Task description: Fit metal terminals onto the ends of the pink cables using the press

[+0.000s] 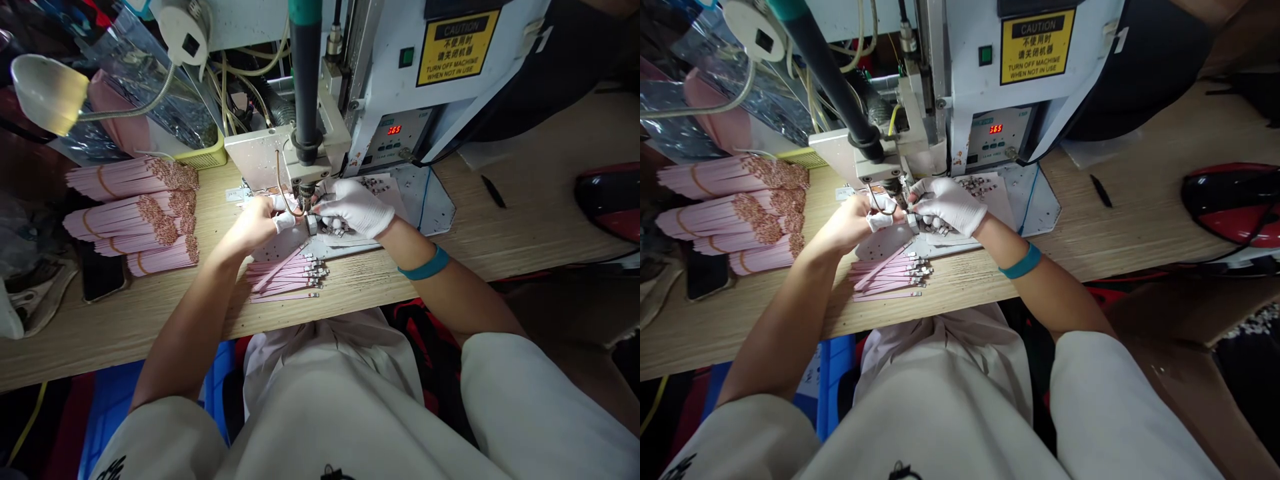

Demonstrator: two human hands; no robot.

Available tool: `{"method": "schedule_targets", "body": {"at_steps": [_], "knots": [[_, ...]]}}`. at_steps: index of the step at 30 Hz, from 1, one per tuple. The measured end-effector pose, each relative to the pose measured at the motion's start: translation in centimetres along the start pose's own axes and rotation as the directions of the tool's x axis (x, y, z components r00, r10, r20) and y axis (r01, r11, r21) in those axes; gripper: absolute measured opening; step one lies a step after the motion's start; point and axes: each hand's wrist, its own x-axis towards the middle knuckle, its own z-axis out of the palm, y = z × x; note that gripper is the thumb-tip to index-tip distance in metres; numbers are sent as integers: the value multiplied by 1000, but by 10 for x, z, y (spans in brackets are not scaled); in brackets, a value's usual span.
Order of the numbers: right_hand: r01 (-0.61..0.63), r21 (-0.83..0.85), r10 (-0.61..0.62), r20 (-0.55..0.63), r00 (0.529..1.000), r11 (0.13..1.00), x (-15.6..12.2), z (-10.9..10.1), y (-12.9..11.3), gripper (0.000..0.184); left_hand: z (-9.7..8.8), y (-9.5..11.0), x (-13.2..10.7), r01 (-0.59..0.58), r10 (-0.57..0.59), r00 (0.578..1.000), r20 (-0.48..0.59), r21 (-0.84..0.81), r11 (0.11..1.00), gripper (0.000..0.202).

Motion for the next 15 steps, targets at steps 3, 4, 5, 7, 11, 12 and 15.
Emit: {"method": "schedule_targets", "body": {"at_steps": [3, 4, 5, 7, 11, 12, 15], "knots": [[6, 7, -6, -1, 1000, 1000, 0, 0, 0, 18, 0, 4, -1, 13, -12, 1000, -12, 22, 1000, 23], [14, 12, -14, 0, 1000, 1000, 0, -1, 0, 18, -1, 5, -1, 17, -17, 1000, -15, 26, 1000, 23], [23, 16, -23, 1, 1000, 1000, 0, -1, 0, 18, -1, 7, -1, 21, -21, 1000, -16, 27, 999, 21], [27, 19, -27, 2, 1000, 999, 1, -1, 0, 20, -1, 8, -1, 33, -33, 999, -11, 18, 999, 20], [-7, 13, 7, -17, 1000, 1000, -1, 1, -2, 21, -1, 7, 0, 69, -69, 997, -24, 19, 997, 21], [-8, 15, 8, -21, 1000, 1000, -1, 1, -2, 21, -1, 7, 0, 76, -75, 997, -31, 29, 997, 21], [-1, 22, 1, -22, 1000, 1000, -2, 3, -2, 23, -1, 6, 1, 78, -76, 996, -44, 39, 996, 22]]}}
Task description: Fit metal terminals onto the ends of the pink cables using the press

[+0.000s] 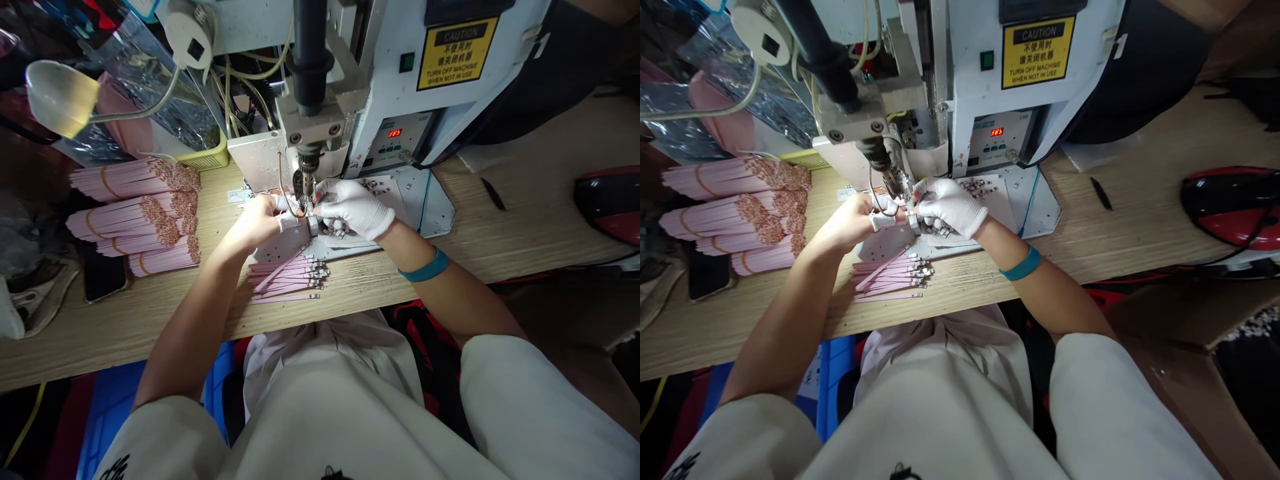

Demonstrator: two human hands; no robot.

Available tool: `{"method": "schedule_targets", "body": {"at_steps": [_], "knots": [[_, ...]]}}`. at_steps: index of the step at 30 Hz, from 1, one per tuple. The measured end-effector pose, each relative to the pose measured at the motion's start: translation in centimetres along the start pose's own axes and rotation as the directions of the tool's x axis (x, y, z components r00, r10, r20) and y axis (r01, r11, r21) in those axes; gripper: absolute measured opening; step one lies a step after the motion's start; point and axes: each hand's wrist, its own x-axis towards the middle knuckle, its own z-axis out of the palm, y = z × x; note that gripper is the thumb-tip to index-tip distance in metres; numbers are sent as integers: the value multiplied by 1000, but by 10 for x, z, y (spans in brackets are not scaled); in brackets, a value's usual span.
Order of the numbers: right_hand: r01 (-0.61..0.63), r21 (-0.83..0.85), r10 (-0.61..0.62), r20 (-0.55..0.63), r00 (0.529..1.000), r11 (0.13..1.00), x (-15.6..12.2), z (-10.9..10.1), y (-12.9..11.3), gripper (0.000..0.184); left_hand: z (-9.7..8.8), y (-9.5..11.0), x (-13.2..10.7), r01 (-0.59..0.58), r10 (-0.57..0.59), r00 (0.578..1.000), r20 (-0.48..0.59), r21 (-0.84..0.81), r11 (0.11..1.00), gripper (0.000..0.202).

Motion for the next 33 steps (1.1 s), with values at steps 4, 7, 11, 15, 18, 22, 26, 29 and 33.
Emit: {"method": "schedule_targets", "body": {"at_steps": [4, 7, 11, 15, 18, 22, 26, 29, 33], "knots": [[3, 14, -3, 8, 1000, 1000, 1, 0, 2, 23, -1, -1, 0, -4, 4, 1000, 10, -76, 997, 19], [5, 14, -5, 8, 1000, 1000, 1, 0, 3, 22, -2, -4, 1, 39, -35, 999, 31, -111, 993, 16], [8, 10, -9, 5, 1000, 1000, 1, 0, 3, 21, -2, -6, 4, 57, -46, 997, 63, -173, 983, 16], [2, 22, -2, 16, 1000, 1000, 1, -1, 4, 22, -2, -6, 5, 61, -43, 995, 86, -215, 975, 17], [3, 36, -4, 20, 1000, 999, 2, -2, 4, 22, -2, -4, 5, 59, -44, 996, 79, -201, 978, 19], [22, 36, -23, 24, 999, 999, 2, -2, 5, 22, -2, 0, 3, 69, -54, 996, 77, -211, 975, 22], [42, 32, -43, 31, 999, 999, 3, -3, 5, 20, -2, 1, 3, 79, -62, 995, 81, -222, 972, 23], [49, 40, -51, 33, 998, 998, 4, -4, 6, 20, -2, 0, 3, 86, -69, 994, 82, -220, 972, 25], [33, 45, -33, 15, 999, 998, 3, -2, 5, 21, -2, -1, 3, 80, -63, 995, 78, -229, 970, 25]]}}
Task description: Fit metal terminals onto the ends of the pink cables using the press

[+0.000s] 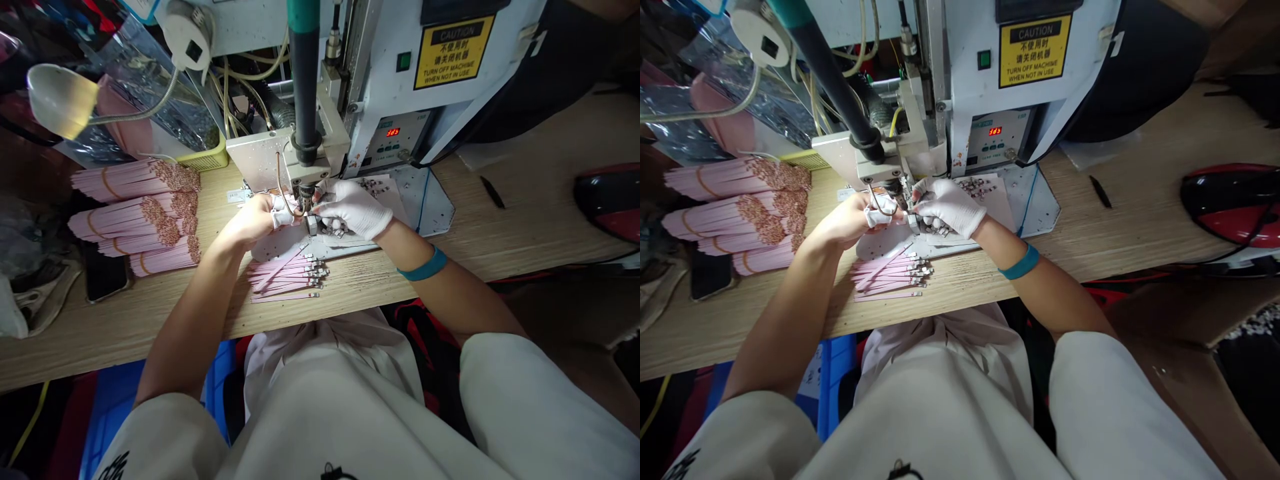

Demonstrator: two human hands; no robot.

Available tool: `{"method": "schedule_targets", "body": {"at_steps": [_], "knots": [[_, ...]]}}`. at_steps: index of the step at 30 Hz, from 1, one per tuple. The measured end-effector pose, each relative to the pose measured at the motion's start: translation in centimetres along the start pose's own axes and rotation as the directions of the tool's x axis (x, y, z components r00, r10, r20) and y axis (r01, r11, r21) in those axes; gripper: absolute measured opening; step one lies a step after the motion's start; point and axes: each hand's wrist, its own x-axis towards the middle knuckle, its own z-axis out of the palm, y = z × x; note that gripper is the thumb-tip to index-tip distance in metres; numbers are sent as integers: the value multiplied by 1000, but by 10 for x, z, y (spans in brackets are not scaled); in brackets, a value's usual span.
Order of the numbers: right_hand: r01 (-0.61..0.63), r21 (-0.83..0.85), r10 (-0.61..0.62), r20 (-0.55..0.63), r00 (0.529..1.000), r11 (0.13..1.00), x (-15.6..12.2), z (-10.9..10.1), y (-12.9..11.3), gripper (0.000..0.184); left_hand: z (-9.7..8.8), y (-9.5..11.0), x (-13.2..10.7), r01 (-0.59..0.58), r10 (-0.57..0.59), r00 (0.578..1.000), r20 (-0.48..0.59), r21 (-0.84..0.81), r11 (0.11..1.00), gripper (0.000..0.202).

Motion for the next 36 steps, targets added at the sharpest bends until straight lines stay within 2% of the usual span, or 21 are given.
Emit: {"method": "schedule_targets", "body": {"at_steps": [5, 8, 10, 12, 13, 15, 17, 18, 20, 22, 24, 26, 30, 32, 34, 36], "knots": [[-44, 18, 45, -18, 999, 999, -1, 5, -1, 23, 1, -3, 2, -35, 35, 999, 10, -2, 999, 23], [-47, -35, 47, 1, 999, 998, -3, 0, -6, 20, -2, -4, 2, -29, 29, 1000, 6, 23, 999, 25], [-16, -103, 15, -17, 1000, 995, -8, -10, -13, 16, -5, -1, -3, -47, 47, 999, 3, 110, 993, 26], [6, -160, -11, -29, 1000, 987, -14, -21, -19, 11, -7, 4, -12, -90, 85, 996, 30, 263, 960, 26], [-1, -184, 0, -3, 1000, 983, -16, -27, -21, 9, -8, 6, -17, -113, 95, 993, 67, 356, 928, 26], [-24, -261, 58, 120, 991, 965, -20, -34, -23, 8, -5, 11, -27, -148, 68, 984, 163, 547, 824, 24], [-24, -358, 114, 234, 966, 934, -20, -37, -20, 11, 1, 13, -36, -172, 15, 976, 218, 720, 673, 17], [-21, -397, 124, 237, 963, 918, -19, -38, -19, 12, 5, 13, -40, -181, -1, 974, 225, 786, 591, 17], [-24, -473, 98, 133, 986, 881, -16, -40, -16, 16, 12, 13, -46, -196, -18, 973, 230, 867, 458, 24], [-5, -579, -8, -19, 1000, 815, -13, -43, -15, 18, 18, 13, -51, -217, -41, 966, 255, 890, 401, 25], [69, -699, -153, -58, 987, 712, -10, -43, -15, 16, 19, 16, -54, -224, -61, 961, 270, 888, 401, 26], [151, -772, -263, -21, 965, 617, -7, -40, -13, 13, 17, 18, -56, -231, -64, 957, 283, 877, 423, 26], [195, -843, -335, 19, 942, 502, 1, -22, -2, 16, 8, 17, -51, -166, -84, 968, 235, 858, 487, 30], [185, -874, -329, 30, 944, 450, 5, -14, 4, 19, 5, 13, -42, -117, -12, 990, 142, 853, 508, 33], [185, -886, -320, 44, 946, 425, 8, -10, 6, 21, 4, 6, -32, -73, 105, 994, 24, 867, 493, 30], [195, -861, -326, 36, 945, 470, 7, -10, 4, 18, 5, 0, -21, -54, 183, 982, -38, 878, 475, 26]]}}
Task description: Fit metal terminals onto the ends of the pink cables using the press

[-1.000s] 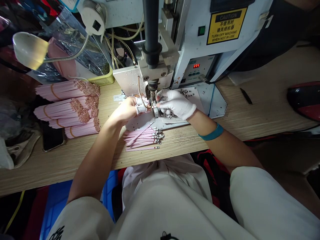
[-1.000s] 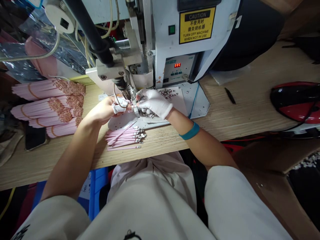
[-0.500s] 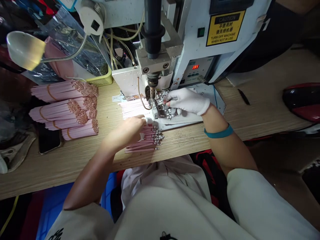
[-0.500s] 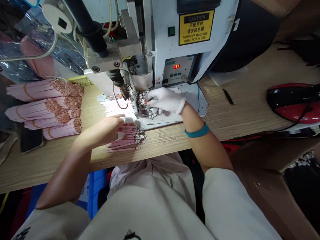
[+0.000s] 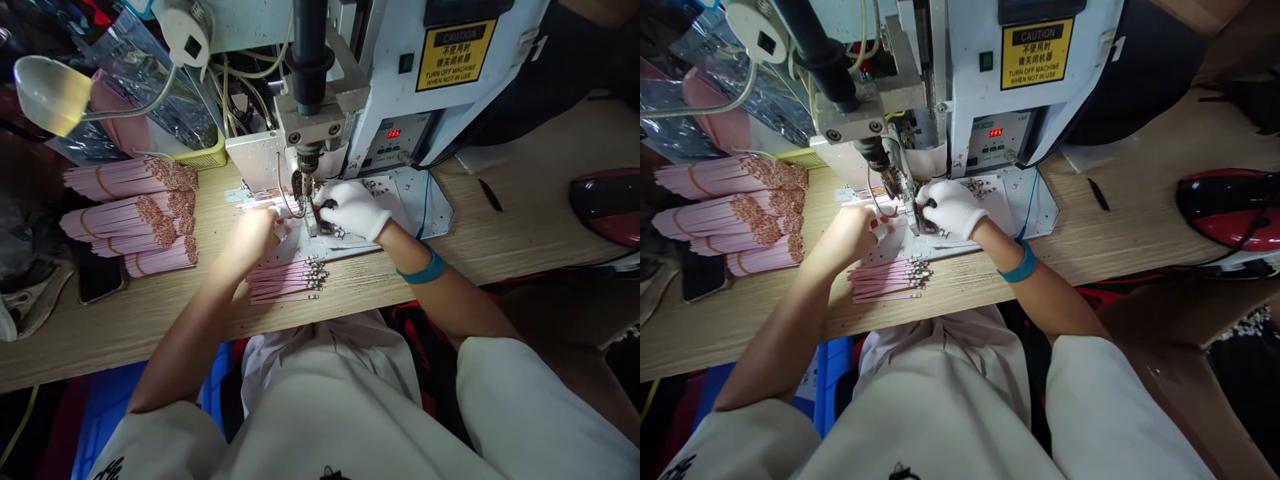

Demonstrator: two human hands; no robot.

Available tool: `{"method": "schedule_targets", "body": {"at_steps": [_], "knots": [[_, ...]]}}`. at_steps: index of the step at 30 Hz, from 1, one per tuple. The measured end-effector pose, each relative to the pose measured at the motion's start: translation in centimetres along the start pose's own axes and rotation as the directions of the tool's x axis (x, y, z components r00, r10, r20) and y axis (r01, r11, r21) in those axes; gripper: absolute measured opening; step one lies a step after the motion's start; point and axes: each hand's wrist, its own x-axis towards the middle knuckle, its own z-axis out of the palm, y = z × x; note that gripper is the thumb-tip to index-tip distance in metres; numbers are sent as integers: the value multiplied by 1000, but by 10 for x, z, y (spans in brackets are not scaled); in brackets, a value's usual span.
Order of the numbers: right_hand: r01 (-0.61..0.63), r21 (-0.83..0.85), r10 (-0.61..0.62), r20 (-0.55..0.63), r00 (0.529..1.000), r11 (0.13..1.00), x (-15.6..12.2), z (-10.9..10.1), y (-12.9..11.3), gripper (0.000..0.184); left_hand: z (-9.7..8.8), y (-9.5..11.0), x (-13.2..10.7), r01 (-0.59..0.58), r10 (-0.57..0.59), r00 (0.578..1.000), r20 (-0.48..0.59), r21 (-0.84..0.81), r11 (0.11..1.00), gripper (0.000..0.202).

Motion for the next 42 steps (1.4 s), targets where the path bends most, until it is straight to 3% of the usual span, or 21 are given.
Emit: {"method": "schedule_targets", "body": {"at_steps": [4, 8, 10, 14, 18, 21, 27, 32, 36, 42], "knots": [[-117, 349, 129, -12, 992, 930, -6, -14, -3, 6, 9, -2, 12, -77, 77, 997, -7, -100, 992, 24], [-351, 648, 280, 215, 936, 676, -11, -21, -5, 14, 6, -3, 13, -71, 69, 997, -19, -159, 985, 24], [-349, 695, 267, 229, 936, 628, -11, -20, -5, 12, 3, -5, 11, -47, 45, 999, -17, -171, 984, 20], [-253, 734, 212, 151, 966, 630, -10, -15, -6, 8, 0, -9, 8, -96, 100, 995, 14, -193, 977, 20], [-294, 786, 225, 202, 953, 544, -11, -13, -9, 8, -1, -11, 7, -165, 176, 983, 51, -173, 971, 12], [-339, 805, 263, 235, 936, 487, -12, -14, -13, 11, -2, -11, 6, -136, 148, 988, 49, -200, 970, 14], [-356, 808, 282, 245, 928, 469, -11, -13, -18, 16, -7, -15, 6, -131, 175, 982, 69, -422, 897, 18], [-395, 790, 287, 287, 914, 469, -7, -12, -22, 17, 2, -19, 11, -56, 110, 993, 32, -697, 714, 25], [-427, 771, 273, 333, 903, 473, -5, -13, -23, 17, 10, -20, 15, -14, 38, 999, 10, -812, 584, 29], [-398, 745, 267, 298, 917, 536, -4, -10, -25, 17, 12, -13, 16, 38, -17, 999, 35, -795, 605, 23]]}}
